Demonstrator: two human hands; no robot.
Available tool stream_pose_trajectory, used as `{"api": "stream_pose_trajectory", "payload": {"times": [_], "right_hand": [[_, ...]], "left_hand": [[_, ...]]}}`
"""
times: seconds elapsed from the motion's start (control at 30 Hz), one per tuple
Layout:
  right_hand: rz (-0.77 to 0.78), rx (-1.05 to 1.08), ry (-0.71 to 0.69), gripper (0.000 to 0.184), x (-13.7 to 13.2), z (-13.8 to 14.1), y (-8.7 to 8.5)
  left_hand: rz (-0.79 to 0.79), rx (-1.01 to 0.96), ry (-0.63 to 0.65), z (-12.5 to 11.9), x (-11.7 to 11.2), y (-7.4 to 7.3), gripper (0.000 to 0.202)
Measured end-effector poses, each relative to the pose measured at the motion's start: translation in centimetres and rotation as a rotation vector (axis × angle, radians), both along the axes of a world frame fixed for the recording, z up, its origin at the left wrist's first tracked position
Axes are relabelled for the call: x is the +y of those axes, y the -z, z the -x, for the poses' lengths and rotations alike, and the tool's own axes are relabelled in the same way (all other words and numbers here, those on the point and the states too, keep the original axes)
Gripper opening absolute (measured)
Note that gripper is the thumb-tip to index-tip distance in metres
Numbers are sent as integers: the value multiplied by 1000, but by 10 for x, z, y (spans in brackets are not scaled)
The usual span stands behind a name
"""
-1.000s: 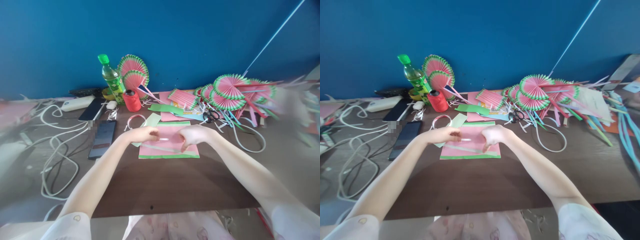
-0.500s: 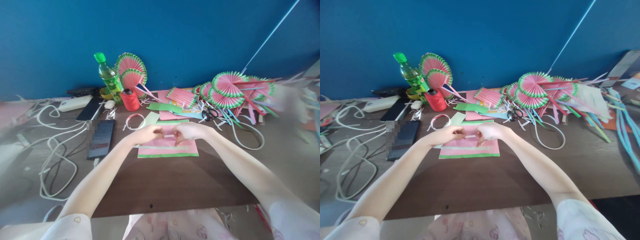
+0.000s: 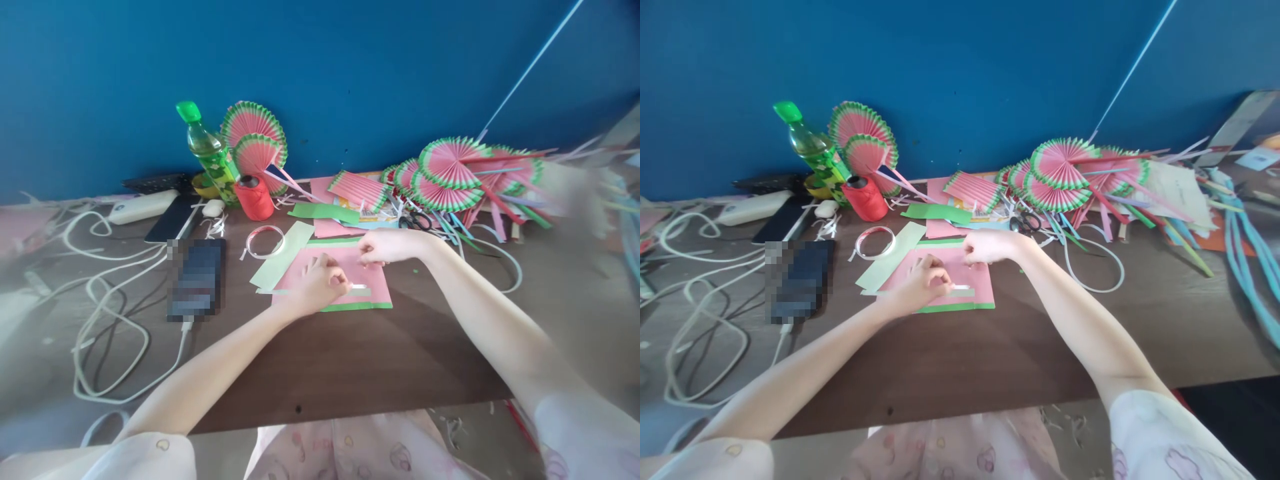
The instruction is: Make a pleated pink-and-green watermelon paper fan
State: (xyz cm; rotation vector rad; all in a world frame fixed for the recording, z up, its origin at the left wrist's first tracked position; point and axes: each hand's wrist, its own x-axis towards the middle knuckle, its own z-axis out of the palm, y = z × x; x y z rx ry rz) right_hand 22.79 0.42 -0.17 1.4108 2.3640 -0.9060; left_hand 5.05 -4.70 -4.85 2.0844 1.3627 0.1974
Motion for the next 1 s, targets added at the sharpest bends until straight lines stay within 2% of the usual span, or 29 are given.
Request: {"api": "stream_pose_trajectory", "payload": {"times": [0.27, 0.57, 0.67, 0.8, 1.0], "right_hand": [[43, -10, 33, 21, 0, -1, -2], [155, 2, -14, 18, -1, -2, -3], [178, -35, -48, 24, -1, -3, 0], [158, -94, -79, 37, -1, -5, 6], [32, -194, -142, 45, -4, 2, 12]], "left_hand": [[1, 7, 12, 0, -4, 4, 16], [-70, 10, 15, -1, -7, 11, 14], [-82, 9, 3, -2, -7, 10, 14], [-77, 24, 9, -3, -7, 9, 16], [-75, 44, 5, -4, -7, 8, 13]]}}
